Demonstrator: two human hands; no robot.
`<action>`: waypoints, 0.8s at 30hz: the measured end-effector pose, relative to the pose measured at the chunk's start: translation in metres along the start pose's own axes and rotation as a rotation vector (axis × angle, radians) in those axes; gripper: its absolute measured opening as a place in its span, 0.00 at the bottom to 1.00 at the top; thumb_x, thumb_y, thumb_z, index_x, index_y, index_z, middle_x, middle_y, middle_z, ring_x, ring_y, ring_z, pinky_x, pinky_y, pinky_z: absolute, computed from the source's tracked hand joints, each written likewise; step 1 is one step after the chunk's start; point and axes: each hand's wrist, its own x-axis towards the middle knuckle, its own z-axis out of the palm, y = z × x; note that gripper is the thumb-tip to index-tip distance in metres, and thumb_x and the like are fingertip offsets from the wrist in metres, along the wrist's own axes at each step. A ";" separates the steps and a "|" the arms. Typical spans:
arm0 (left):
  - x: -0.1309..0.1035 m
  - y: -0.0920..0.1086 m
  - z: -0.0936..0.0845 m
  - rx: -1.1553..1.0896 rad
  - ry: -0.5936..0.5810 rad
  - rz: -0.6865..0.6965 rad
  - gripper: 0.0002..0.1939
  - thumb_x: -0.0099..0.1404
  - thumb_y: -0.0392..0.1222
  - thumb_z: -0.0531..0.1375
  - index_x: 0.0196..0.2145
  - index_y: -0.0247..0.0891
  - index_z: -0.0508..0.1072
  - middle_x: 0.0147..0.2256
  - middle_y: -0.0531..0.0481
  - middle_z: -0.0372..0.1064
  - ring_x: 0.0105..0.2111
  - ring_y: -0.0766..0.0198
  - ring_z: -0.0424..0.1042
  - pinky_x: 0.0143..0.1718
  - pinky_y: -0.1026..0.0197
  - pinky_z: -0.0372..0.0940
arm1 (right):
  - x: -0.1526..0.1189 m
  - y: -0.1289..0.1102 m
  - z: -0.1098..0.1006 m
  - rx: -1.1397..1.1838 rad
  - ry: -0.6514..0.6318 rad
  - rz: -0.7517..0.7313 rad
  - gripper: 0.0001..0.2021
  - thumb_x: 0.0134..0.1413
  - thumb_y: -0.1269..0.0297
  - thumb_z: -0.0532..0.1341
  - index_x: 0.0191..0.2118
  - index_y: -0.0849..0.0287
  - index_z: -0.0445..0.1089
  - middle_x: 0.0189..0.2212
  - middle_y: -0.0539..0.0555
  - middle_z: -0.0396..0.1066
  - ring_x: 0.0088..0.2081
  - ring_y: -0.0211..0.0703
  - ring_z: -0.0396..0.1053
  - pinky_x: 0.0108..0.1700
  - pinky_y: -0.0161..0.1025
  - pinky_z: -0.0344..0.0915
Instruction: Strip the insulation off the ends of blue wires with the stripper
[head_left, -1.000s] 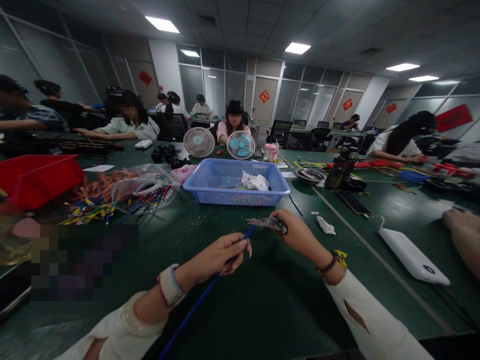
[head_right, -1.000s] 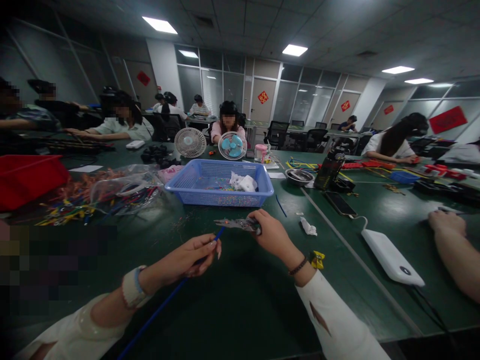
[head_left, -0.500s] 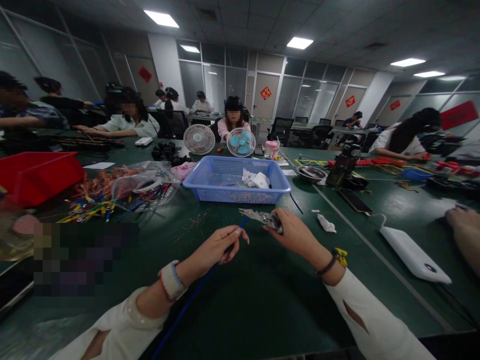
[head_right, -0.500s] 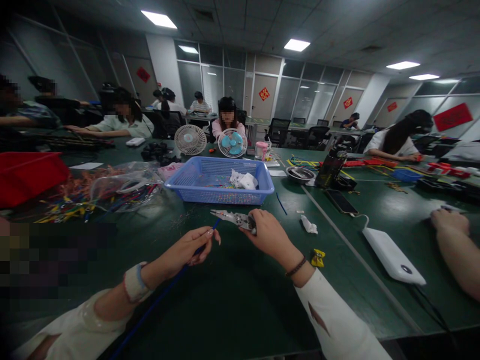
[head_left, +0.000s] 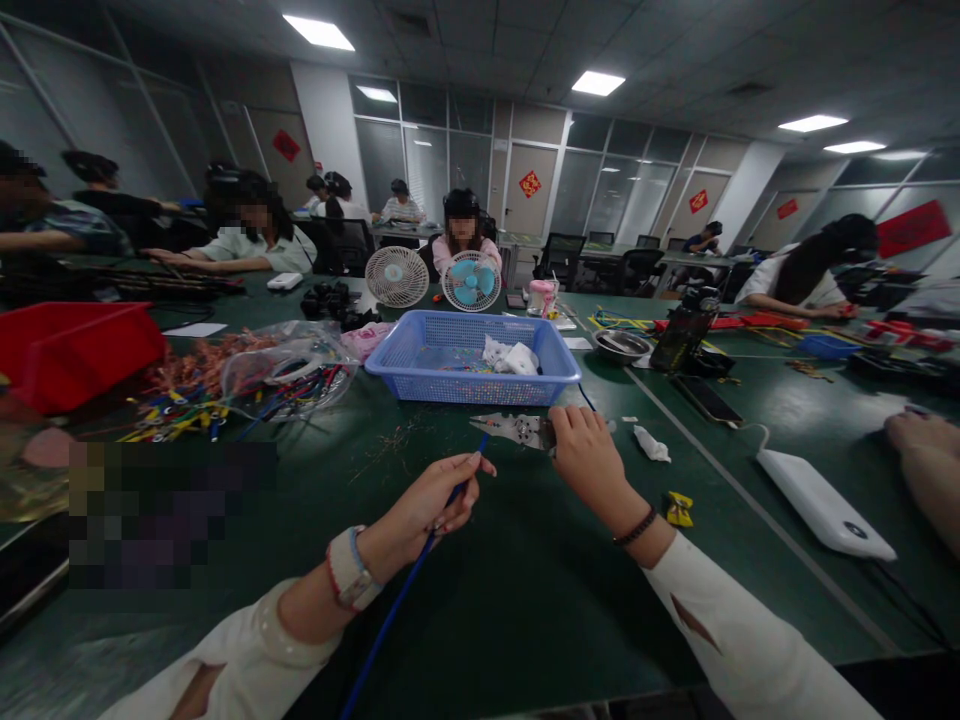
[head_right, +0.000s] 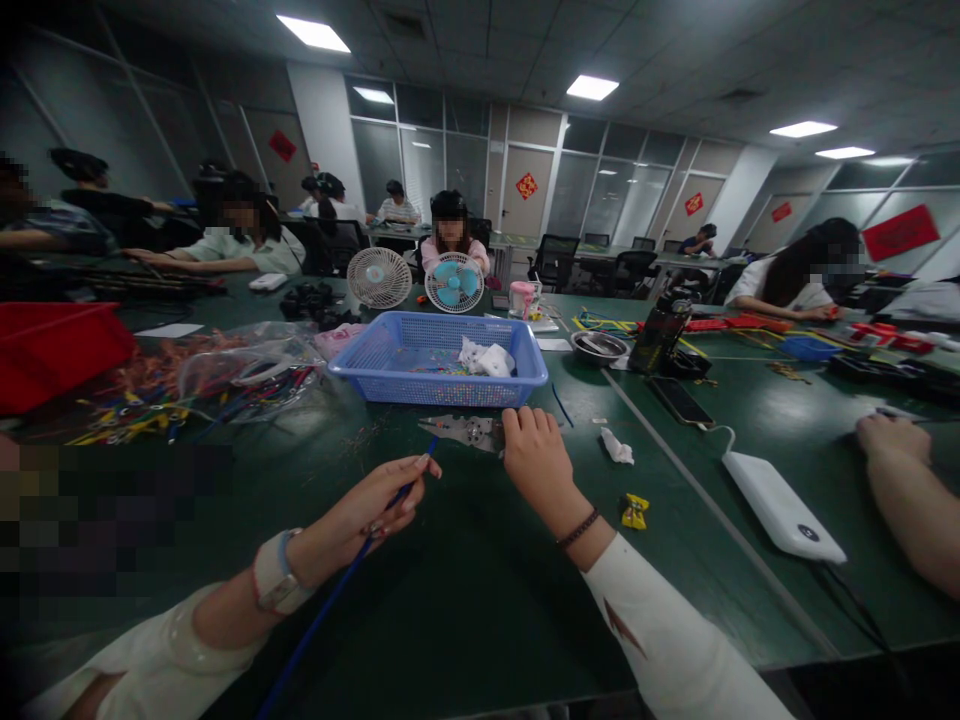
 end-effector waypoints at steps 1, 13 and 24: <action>0.000 0.001 0.000 -0.011 0.009 -0.015 0.15 0.64 0.51 0.58 0.34 0.33 0.71 0.15 0.60 0.60 0.08 0.80 0.42 0.10 0.73 0.42 | 0.000 -0.001 0.000 -0.011 0.010 -0.003 0.09 0.59 0.74 0.49 0.40 0.61 0.65 0.35 0.61 0.66 0.37 0.51 0.59 0.40 0.46 0.54; 0.005 0.001 -0.008 -0.242 0.105 -0.260 0.13 0.72 0.38 0.48 0.34 0.32 0.70 0.16 0.59 0.60 0.06 0.79 0.44 0.08 0.74 0.40 | -0.002 -0.010 -0.001 -0.112 0.033 -0.033 0.11 0.59 0.75 0.49 0.42 0.62 0.66 0.34 0.60 0.65 0.35 0.51 0.58 0.38 0.46 0.53; -0.004 0.012 0.001 -0.133 -0.039 -0.104 0.10 0.69 0.43 0.55 0.37 0.33 0.72 0.19 0.57 0.62 0.09 0.80 0.44 0.11 0.73 0.42 | 0.001 -0.001 0.014 0.140 -0.029 0.059 0.14 0.52 0.78 0.52 0.43 0.61 0.66 0.37 0.59 0.67 0.40 0.50 0.62 0.43 0.45 0.58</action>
